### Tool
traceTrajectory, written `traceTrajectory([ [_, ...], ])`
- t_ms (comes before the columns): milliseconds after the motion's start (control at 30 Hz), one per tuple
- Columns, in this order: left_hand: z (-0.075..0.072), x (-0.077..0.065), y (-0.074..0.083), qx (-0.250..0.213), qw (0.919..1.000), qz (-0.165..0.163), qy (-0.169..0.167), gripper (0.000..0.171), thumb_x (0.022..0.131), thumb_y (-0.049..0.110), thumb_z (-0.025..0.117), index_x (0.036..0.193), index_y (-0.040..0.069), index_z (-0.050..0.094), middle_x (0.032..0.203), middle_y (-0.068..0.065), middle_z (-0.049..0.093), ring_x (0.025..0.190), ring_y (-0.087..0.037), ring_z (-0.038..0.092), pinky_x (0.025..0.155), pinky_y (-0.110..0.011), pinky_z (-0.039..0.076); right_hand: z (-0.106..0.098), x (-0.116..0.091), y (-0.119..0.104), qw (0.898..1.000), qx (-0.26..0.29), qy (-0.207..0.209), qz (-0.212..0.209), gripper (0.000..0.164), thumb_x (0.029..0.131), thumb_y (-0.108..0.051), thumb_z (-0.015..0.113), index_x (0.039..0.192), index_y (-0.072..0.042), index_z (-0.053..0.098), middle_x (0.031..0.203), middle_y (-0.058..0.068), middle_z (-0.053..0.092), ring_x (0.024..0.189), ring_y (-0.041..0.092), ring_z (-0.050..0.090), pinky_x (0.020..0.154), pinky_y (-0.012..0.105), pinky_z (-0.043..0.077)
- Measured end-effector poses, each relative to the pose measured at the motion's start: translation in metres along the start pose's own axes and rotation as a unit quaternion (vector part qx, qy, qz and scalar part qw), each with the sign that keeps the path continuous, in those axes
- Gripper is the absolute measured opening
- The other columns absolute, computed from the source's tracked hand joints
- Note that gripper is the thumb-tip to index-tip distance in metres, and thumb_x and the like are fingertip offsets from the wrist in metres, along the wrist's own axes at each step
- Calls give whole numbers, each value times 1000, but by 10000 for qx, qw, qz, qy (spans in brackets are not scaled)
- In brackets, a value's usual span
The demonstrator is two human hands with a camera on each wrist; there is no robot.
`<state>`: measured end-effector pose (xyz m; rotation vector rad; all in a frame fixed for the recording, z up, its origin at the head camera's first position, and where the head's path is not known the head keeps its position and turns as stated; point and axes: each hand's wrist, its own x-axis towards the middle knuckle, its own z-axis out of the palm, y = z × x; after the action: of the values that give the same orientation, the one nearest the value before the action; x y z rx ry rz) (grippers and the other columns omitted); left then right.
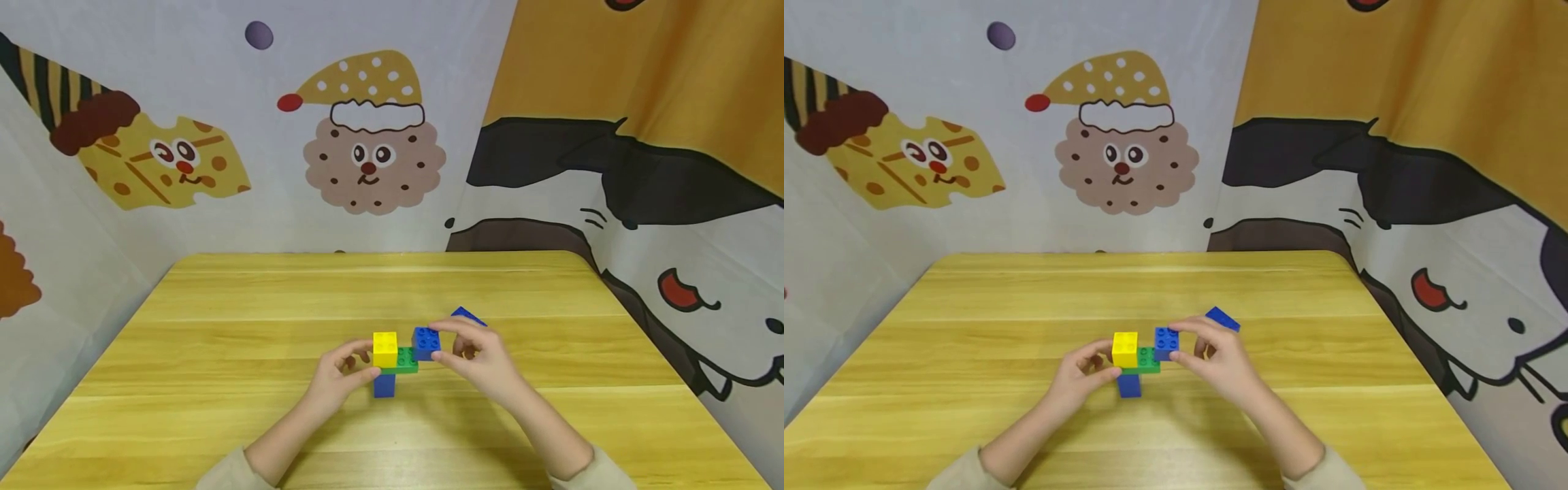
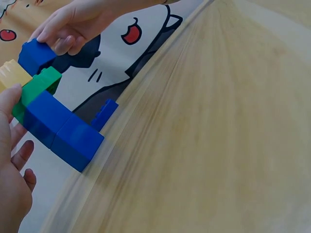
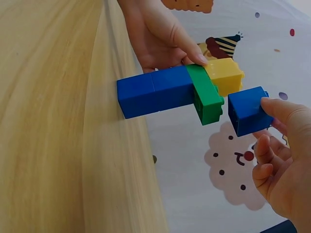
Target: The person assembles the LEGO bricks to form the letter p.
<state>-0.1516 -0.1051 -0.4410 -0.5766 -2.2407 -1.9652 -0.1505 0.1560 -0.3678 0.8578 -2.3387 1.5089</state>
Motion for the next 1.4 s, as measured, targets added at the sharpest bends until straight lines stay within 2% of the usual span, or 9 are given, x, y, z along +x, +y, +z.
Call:
traceTrajectory([
  [200, 0, -1, 1, 24, 10000, -68, 27, 34, 81, 9, 76, 113, 7, 67, 96, -4, 62, 86, -29, 49, 73, -29, 37, 1, 3, -22, 9999, -68, -65, -48, 34, 77, 8, 74, 109, 3, 67, 107, 12, 65, 57, 12, 45, 47, 24, 37],
  [400, 1, 0, 2, 58, 9998, -206, 54, 34, 80, 12, 77, 113, 11, 68, 97, -3, 63, 87, -29, 49, 73, -29, 37, 1, 4, -27, 9998, -149, -132, 52, 33, 78, 6, 75, 110, 2, 68, 108, 12, 64, 59, 12, 46, 48, 23, 38],
  [567, 1, 0, 1, 64, 9997, -229, 52, 34, 81, 14, 77, 113, 12, 68, 97, -2, 62, 87, -28, 48, 73, -29, 37, 3, 4, -25, 9996, -209, -168, 85, 33, 78, 5, 75, 110, 1, 68, 109, 11, 64, 59, 12, 45, 49, 23, 38],
  [867, 1, 1, 1, 44, 9999, -136, 76, 34, 80, 11, 77, 113, 11, 68, 95, -2, 63, 86, -27, 49, 72, -29, 37, 5, 7, -23, 9994, -131, -246, -189, 32, 78, 7, 74, 110, 4, 68, 104, 11, 65, 56, 12, 43, 46, 23, 36],
  [1100, 2, 2, 2, 31, 9999, -126, 45, 34, 81, 12, 76, 114, 11, 68, 95, -2, 63, 87, -28, 49, 72, -29, 37, 6, 8, -14, 9991, -222, -345, -81, 34, 78, 7, 74, 111, 4, 67, 104, 10, 65, 56, 11, 42, 45, 23, 35],
  [1267, 2, 1, 3, 14, 9999, -140, 62, 33, 82, 12, 76, 114, 10, 68, 95, -3, 63, 87, -28, 49, 73, -29, 37, 6, 7, 3, 9987, -304, -414, 53, 36, 80, 1, 75, 115, -2, 68, 107, 5, 65, 57, 11, 43, 45, 23, 36],
  [1400, 2, 1, 3, 50, 9998, -173, 107, 33, 81, 12, 77, 113, 11, 68, 95, -2, 63, 88, -28, 49, 74, -30, 37, 5, 5, 8, 9984, -331, -455, 68, 37, 82, -8, 75, 118, -8, 68, 109, 0, 64, 59, 11, 45, 46, 23, 37],
])
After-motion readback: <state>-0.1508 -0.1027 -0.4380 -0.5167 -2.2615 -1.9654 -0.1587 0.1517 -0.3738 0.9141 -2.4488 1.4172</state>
